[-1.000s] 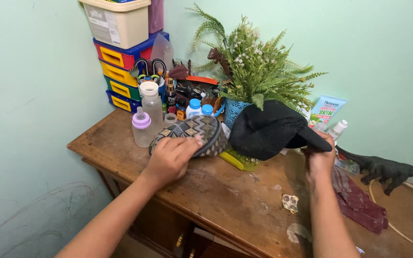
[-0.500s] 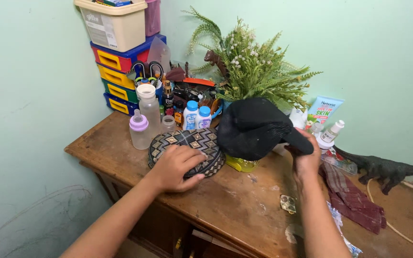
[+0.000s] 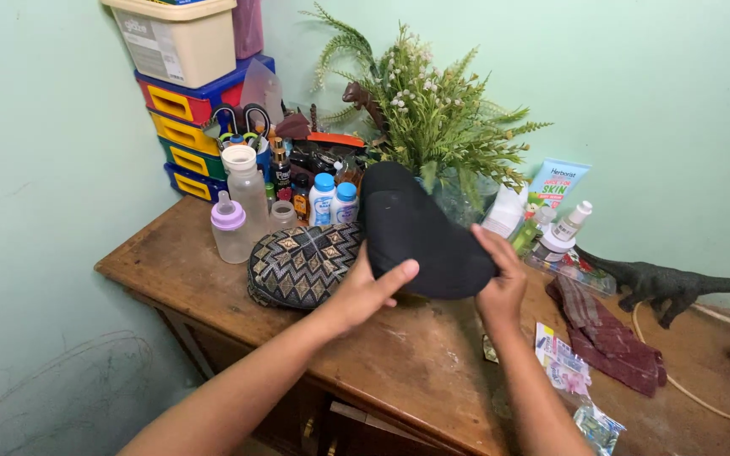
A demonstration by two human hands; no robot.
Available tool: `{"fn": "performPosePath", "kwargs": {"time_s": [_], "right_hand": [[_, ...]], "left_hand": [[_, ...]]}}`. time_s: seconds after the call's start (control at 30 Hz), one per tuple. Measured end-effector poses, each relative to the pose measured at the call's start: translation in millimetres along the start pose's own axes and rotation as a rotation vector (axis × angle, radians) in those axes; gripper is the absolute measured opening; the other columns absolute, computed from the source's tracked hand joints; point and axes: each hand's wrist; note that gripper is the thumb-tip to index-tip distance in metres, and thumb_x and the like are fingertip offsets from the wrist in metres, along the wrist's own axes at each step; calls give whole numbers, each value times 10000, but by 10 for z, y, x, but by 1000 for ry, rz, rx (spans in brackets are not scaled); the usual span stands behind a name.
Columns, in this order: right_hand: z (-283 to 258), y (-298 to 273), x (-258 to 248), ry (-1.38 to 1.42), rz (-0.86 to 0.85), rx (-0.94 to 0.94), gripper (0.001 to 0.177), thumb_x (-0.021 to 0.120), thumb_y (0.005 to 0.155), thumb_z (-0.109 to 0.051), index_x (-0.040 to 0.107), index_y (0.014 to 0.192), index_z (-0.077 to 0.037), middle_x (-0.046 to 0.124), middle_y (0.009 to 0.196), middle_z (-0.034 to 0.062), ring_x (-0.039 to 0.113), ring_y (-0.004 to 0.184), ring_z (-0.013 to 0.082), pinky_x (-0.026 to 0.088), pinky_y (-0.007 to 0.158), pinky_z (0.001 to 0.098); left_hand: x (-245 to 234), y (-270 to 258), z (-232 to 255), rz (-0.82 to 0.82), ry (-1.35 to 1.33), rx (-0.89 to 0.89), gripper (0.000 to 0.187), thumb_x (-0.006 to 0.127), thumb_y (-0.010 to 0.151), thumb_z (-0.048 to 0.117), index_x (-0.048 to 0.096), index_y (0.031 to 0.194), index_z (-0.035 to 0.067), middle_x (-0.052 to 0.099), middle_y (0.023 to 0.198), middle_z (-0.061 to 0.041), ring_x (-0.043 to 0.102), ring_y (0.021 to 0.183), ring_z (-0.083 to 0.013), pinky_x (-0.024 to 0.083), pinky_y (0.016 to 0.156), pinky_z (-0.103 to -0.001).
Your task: The person wipes a toy dinosaur, a small white ball, a pen, and a black cap with a maroon cloth on a wooden table. They then move several skincare bottles and a small container to the side of the table.
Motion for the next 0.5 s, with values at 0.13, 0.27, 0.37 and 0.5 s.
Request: {"fn": "performPosePath", "kwargs": {"time_s": [0.13, 0.27, 0.37, 0.5], "right_hand": [[44, -22, -42, -72, -37, -114, 330, 745, 883, 35, 757, 1200, -55, 735, 1141, 177, 691, 1117, 358, 492, 1047, 469], [250, 85, -364, -409, -298, 116, 567, 770, 833, -90, 664, 1381, -189, 638, 1258, 151, 648, 1120, 400, 546, 950, 526], [216, 224, -787, -713, -331, 299, 605, 765, 847, -281, 617, 1423, -170, 595, 1268, 190, 617, 1154, 440, 472, 992, 607], [761, 106, -1562, -1137, -286, 577, 798, 733, 836, -608, 607, 1437, -99, 558, 1299, 258, 556, 1152, 521, 470, 868, 657]], "left_hand": [[47, 48, -1, 143, -278, -131, 912, 858, 826, 303, 350, 1505, -31, 486, 1410, -347, 618, 1163, -524, 609, 771, -602], [-61, 70, -139, 174, -361, -149, 534, 780, 890, 145, 601, 1375, 14, 690, 1232, -238, 729, 1010, -359, 619, 780, -540], [-187, 77, -368, 69, -345, -108, 471, 755, 906, 124, 645, 1359, 58, 697, 1258, -215, 713, 1061, -327, 602, 858, -532], [-284, 3, -474, -74, -315, -49, 393, 760, 882, 39, 722, 1273, 44, 722, 1220, -189, 692, 1081, -272, 590, 907, -476]]}}
Point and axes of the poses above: each hand's wrist, its own y-axis towards the middle knuckle, its own x-axis out of the palm, z = x × y
